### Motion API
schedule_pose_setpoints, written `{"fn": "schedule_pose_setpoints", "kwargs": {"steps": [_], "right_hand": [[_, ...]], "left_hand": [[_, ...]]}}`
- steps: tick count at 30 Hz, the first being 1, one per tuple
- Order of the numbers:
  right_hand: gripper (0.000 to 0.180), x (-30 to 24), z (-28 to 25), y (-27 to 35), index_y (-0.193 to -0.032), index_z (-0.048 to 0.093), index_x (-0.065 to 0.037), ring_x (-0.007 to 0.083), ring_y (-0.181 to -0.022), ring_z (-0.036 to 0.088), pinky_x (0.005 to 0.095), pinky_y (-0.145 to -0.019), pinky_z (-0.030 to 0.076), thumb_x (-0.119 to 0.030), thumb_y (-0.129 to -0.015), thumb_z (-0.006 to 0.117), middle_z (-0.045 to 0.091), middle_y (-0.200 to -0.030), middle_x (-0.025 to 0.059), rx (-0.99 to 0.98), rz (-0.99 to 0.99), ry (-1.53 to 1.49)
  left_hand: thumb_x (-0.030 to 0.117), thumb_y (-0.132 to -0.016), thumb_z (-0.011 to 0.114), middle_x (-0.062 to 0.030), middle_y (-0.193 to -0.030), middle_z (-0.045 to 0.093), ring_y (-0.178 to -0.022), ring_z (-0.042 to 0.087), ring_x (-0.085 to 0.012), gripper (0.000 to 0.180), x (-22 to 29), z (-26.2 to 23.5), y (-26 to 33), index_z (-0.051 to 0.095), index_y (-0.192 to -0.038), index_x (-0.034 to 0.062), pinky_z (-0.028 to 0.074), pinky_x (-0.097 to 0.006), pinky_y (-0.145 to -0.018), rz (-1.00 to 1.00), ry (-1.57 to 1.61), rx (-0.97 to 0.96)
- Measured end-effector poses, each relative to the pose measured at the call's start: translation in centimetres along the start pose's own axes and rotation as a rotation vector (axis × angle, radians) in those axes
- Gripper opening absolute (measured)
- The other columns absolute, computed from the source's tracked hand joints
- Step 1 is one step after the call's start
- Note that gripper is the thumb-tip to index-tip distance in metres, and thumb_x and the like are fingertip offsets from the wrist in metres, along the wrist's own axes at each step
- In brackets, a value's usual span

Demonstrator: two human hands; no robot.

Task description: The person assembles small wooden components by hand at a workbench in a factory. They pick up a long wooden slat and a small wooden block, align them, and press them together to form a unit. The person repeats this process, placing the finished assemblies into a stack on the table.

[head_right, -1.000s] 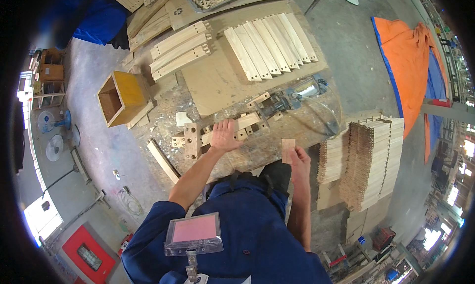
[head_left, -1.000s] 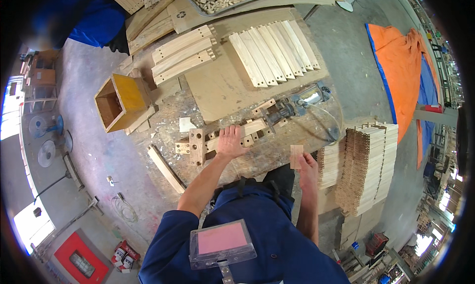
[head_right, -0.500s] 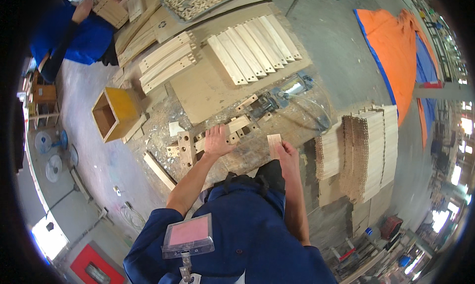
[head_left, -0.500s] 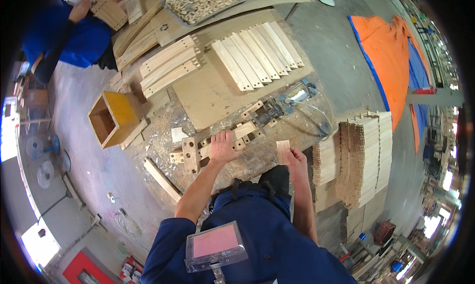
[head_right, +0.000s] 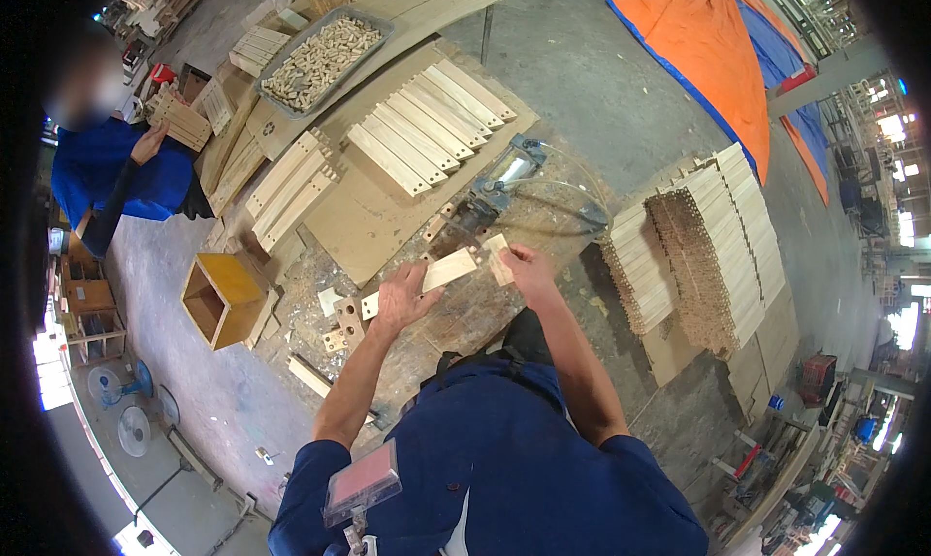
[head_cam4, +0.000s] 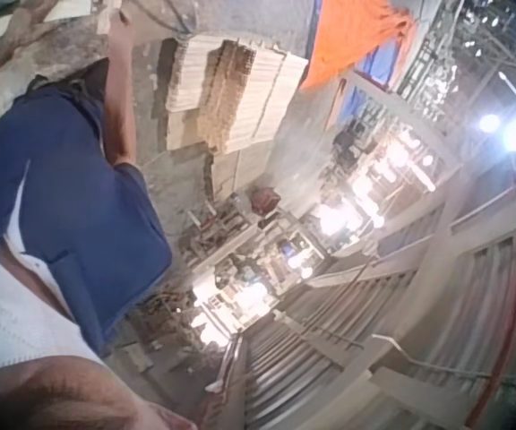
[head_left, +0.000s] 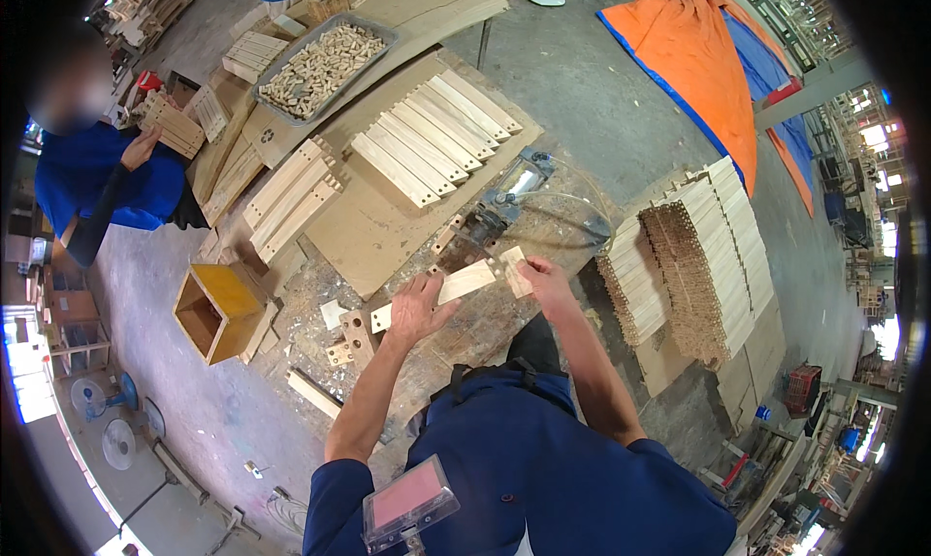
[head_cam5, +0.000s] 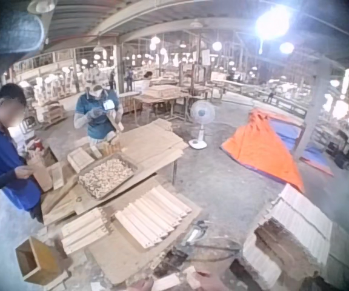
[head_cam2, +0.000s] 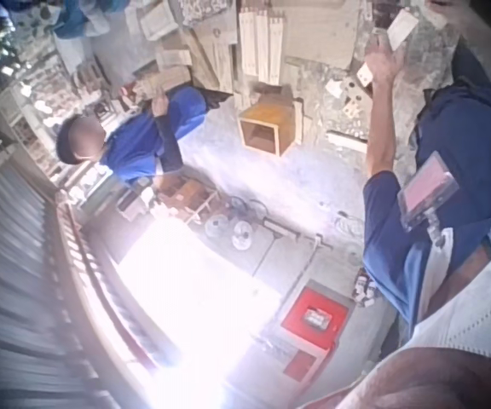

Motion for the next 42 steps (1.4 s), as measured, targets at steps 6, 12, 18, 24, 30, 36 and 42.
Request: {"fn": "schedule_pose_setpoints", "kwargs": {"steps": [6,12,18,24,30,36,42], "right_hand": [[0.026,-1.4,0.5,-0.2,-0.112,0.068,0.000,0.0106,-0.078,0.064,0.0267,-0.066,0.051,-0.020,-0.096,0.066,0.069,-0.095,0.0024,-0.149,0.045,-0.088],[0.022,-2.6,-0.5,-2.0,-0.107,0.069,0.000,0.0067,-0.079,0.056,0.0241,-0.069,0.044,-0.019,-0.096,0.064,0.066,-0.090,0.0001,-0.180,0.031,-0.014],[0.026,-6.0,-4.2,-6.6,-0.113,0.067,0.001,0.0081,-0.080,0.059,0.0254,-0.072,0.048,-0.019,-0.098,0.061,0.066,-0.095,0.0000,-0.203,0.061,-0.033],[0.026,-9.3,-10.7,-10.7,-0.115,0.064,0.001,0.0102,-0.082,0.065,0.0274,-0.076,0.052,-0.019,-0.099,0.060,0.068,-0.098,0.0031,0.007,-0.003,-0.305],[0.022,-10.8,-17.2,-13.7,-0.111,0.063,0.000,0.0165,-0.087,0.069,0.0294,-0.075,0.055,-0.018,-0.099,0.061,0.070,-0.099,0.0084,0.073,0.009,-0.266],[0.022,-10.4,-20.5,-14.6,-0.112,0.062,0.002,0.0214,-0.089,0.069,0.0344,-0.079,0.057,-0.014,-0.097,0.062,0.069,-0.101,0.0131,0.158,0.011,-0.378],[0.021,-9.1,-20.9,-15.2,-0.112,0.062,0.001,0.0211,-0.087,0.069,0.0342,-0.077,0.057,-0.014,-0.097,0.062,0.069,-0.100,0.0115,0.181,0.059,-0.345]], "left_hand": [[0.045,-0.081,0.073,-0.0136,-0.091,0.060,-0.081,0.062,-0.0331,0.055,1.1,-1.2,-1.1,0.059,-0.117,0.0054,0.051,-0.045,-0.073,0.061,-0.042,0.007],[0.040,-0.078,0.076,-0.0122,-0.087,0.058,-0.079,0.062,-0.0319,0.053,2.1,-1.1,-3.5,0.059,-0.115,0.0046,0.051,-0.043,-0.070,0.104,-0.019,0.022],[0.036,-0.080,0.076,-0.0144,-0.094,0.057,-0.087,0.064,-0.0338,0.056,4.3,1.1,-8.7,0.056,-0.120,0.0039,0.056,-0.043,-0.070,0.001,0.005,-0.098],[0.035,-0.084,0.070,-0.0276,-0.114,0.058,-0.098,0.062,-0.0444,0.074,4.3,1.8,-22.4,0.041,-0.142,-0.0002,0.052,-0.052,-0.082,-0.356,0.021,0.264],[0.036,-0.080,0.068,-0.0261,-0.098,0.068,-0.094,0.065,-0.0451,0.077,-1.3,1.7,-42.2,0.037,-0.143,0.0036,0.051,-0.051,-0.082,-0.771,0.125,0.333],[0.034,-0.083,0.067,-0.0302,-0.118,0.058,-0.098,0.066,-0.0415,0.062,-8.0,7.7,-46.5,0.043,-0.132,0.0047,0.051,-0.050,-0.088,-0.926,-0.084,0.287],[0.038,-0.088,0.067,-0.0275,-0.132,0.050,-0.113,0.058,-0.0418,0.055,-9.5,8.1,-43.0,0.049,-0.129,0.0042,0.050,-0.051,-0.093,-0.882,-0.088,0.304]]}}
Point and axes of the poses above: each hand's wrist, its own y-axis away from the middle knuckle, its own z-axis out of the palm, x = y × z, the point moved 2 cm from there along -y, towards the middle knuckle
